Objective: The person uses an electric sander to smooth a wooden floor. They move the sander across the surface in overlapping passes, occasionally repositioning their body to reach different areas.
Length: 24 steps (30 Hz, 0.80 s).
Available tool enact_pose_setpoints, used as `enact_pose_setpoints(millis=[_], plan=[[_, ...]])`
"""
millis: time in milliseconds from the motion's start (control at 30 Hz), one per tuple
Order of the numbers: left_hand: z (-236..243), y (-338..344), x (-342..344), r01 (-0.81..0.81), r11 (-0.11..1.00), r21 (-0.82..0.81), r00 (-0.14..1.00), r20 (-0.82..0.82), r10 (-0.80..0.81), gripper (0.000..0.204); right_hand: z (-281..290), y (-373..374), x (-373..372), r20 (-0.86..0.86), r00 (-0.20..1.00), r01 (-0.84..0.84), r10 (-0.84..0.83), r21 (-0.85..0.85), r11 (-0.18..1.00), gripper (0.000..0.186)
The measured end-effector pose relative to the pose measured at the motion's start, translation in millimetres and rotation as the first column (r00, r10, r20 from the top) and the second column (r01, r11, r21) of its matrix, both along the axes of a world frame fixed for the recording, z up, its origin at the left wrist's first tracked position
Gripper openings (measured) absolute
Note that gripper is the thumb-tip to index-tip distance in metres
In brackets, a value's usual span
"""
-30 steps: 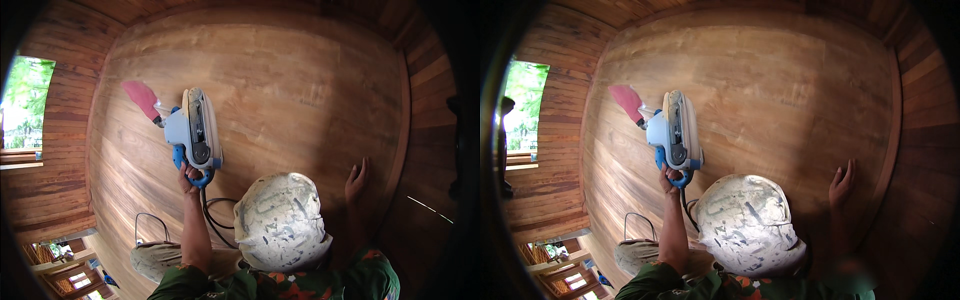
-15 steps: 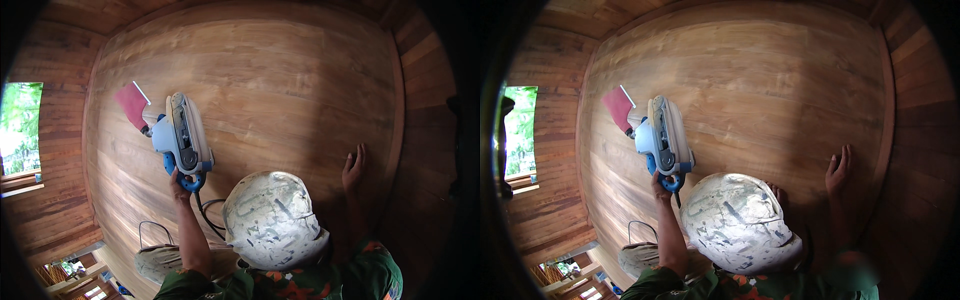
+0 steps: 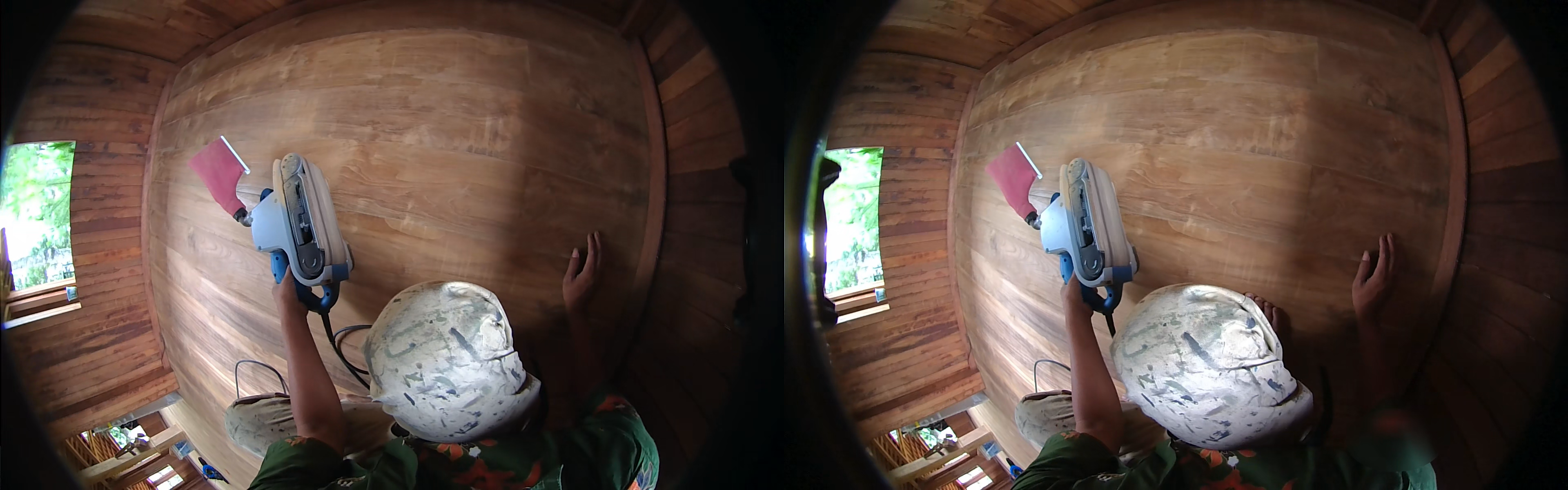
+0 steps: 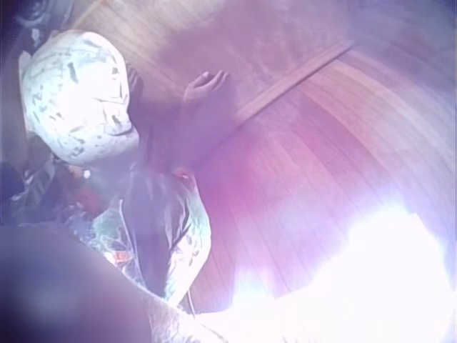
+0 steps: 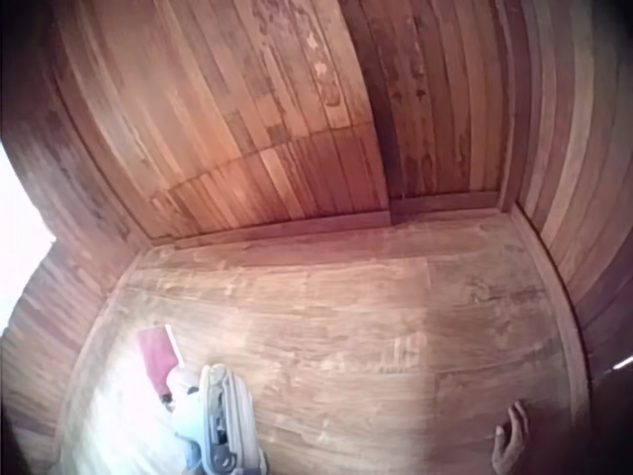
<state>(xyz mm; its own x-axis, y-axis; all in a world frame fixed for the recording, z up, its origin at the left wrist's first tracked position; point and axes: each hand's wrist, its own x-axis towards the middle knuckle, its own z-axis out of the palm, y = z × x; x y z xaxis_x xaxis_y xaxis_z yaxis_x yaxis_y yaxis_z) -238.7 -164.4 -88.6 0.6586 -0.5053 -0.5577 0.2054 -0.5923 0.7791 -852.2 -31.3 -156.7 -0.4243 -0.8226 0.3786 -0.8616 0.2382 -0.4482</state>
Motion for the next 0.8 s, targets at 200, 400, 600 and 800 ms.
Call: enact_pose_setpoints(millis=[200,400,600,800], plan=[[0.0,-0.5,-3.1,0.003,1.000,-0.010,1.000,-0.001,-0.003,0.030,-1.4,-2.3,1.2,0.001,1.000,0.011,-0.011,0.001,1.000,0.042],[1.4,-2.1,-6.5,-0.009,1.000,0.011,1.000,-0.006,0.009,0.029,-3.0,-2.7,-0.6,0.025,1.000,0.008,-0.008,0.005,1.000,0.041],[-1.1,-1.2,-6.8,-0.023,1.000,-0.004,1.000,-0.007,0.023,0.027,-3.0,-2.9,-1.2,-0.003,1.000,0.000,0.000,0.003,1.000,0.041],[0.9,-0.6,-11.5,-0.018,1.000,-0.001,1.000,0.006,0.018,0.029,-2.3,-2.9,-1.1,-0.030,1.000,0.001,-0.001,0.001,1.000,0.040]])
